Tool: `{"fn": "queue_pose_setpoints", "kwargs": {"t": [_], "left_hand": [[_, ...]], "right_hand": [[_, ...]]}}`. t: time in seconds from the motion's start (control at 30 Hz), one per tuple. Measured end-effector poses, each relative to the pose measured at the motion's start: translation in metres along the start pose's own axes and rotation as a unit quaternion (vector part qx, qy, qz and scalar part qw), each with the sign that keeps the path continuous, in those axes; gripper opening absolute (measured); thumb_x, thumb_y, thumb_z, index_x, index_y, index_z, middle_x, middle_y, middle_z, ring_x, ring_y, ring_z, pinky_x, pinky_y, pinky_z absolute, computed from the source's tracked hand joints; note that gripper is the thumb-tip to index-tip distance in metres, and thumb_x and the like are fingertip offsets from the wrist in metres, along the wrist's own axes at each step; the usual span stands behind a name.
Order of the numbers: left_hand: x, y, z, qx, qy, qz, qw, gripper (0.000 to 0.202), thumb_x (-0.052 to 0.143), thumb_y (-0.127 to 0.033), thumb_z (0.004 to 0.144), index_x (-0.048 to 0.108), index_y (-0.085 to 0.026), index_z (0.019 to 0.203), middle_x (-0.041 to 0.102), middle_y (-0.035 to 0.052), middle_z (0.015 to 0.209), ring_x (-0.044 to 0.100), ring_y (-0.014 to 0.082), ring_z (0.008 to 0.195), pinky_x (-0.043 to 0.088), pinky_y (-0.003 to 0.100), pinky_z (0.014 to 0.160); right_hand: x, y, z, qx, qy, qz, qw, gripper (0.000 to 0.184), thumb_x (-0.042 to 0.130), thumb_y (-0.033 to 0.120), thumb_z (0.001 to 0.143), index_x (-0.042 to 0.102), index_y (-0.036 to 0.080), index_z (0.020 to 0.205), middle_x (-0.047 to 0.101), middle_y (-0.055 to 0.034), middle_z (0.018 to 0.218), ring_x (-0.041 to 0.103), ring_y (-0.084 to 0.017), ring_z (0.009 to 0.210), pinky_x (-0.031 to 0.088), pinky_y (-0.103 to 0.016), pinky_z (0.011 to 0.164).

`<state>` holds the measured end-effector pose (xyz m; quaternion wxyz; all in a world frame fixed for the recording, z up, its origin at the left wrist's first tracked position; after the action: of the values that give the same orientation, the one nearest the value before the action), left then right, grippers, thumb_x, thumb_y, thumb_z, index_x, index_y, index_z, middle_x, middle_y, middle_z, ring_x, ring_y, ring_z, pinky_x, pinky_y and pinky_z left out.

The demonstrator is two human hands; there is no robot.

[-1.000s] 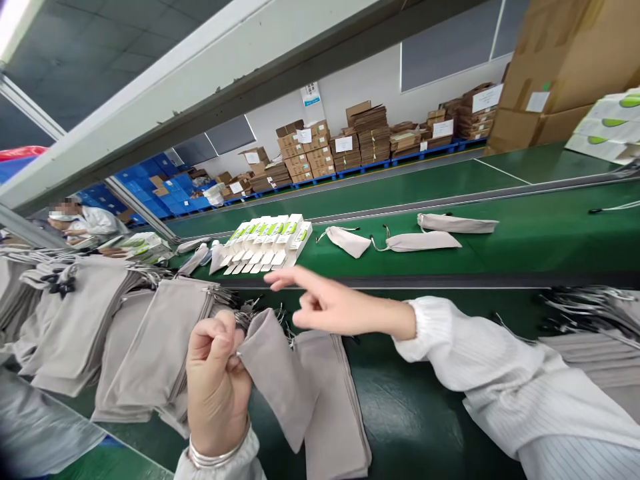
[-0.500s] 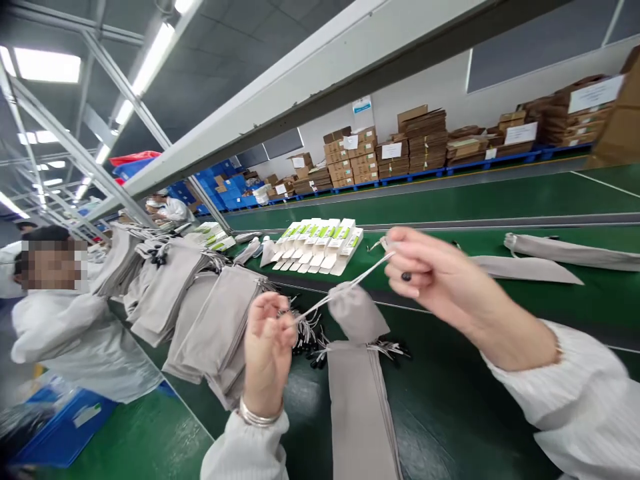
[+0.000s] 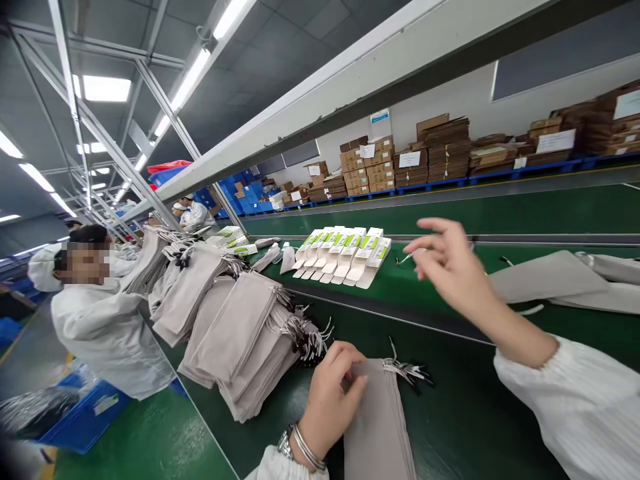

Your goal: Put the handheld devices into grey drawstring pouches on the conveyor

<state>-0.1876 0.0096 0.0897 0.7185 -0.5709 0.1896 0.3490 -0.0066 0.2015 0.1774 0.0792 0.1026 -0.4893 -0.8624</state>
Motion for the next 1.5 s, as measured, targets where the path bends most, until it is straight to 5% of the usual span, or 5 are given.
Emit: {"fn": "queue_pose_setpoints", "kwargs": {"t": [0.17,0.4,0.83,1.5], "left_hand": [[0.003,0.006,-0.001,0.001,-0.004,0.023,1.000,0.036,0.055,0.004,0.074,0.058,-0.024,0.097,0.058,0.0011,0.103,0.053,0.0146,0.077,0.044,0.028,0.067],[0.006,0.009,-0.002,0.008,-0.007,0.022,1.000,0.035,0.054,0.005,0.073,0.058,-0.023,0.095,0.058,0.0022,0.104,0.057,0.0163,0.087,0.046,0.027,0.072],[0.011,0.015,-0.005,0.017,-0.032,0.033,0.999,0.036,0.067,-0.002,0.068,0.063,-0.023,0.097,0.061,0.0002,0.102,0.056,0.0138,0.075,0.047,0.027,0.068],[0.008,0.014,-0.002,-0.003,0.013,0.029,0.999,0.041,0.054,0.003,0.074,0.058,-0.024,0.105,0.057,0.0013,0.110,0.057,0.0174,0.097,0.046,0.029,0.082]], "right_hand": [[0.066,-0.039,-0.026,0.035,0.238,-0.080,0.967,0.029,0.045,0.037,0.094,0.054,0.023,0.119,0.067,-0.0038,0.086,0.055,-0.017,0.061,0.046,-0.032,0.062],[0.108,-0.092,-0.059,0.063,0.349,-0.128,0.926,0.024,0.042,0.031,0.093,0.063,0.023,0.100,0.068,-0.0009,0.076,0.055,-0.017,0.061,0.038,-0.029,0.060],[0.112,-0.145,-0.073,0.069,0.385,-0.127,0.911,0.026,0.045,0.040,0.091,0.067,0.026,0.098,0.068,-0.0036,0.080,0.065,-0.023,0.079,0.045,-0.033,0.072],[0.114,-0.124,-0.069,0.053,0.363,-0.165,0.916,0.024,0.046,0.026,0.089,0.068,0.022,0.097,0.068,-0.0008,0.078,0.059,-0.017,0.067,0.038,-0.027,0.063]]}}
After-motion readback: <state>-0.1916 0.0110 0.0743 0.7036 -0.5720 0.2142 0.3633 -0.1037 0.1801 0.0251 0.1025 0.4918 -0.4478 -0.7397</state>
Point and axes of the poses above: each hand's wrist, its own z-axis towards the middle knuckle, its own x-axis out of the palm, y = z × x, the point moved 6 cm from there along z, towards the middle knuckle
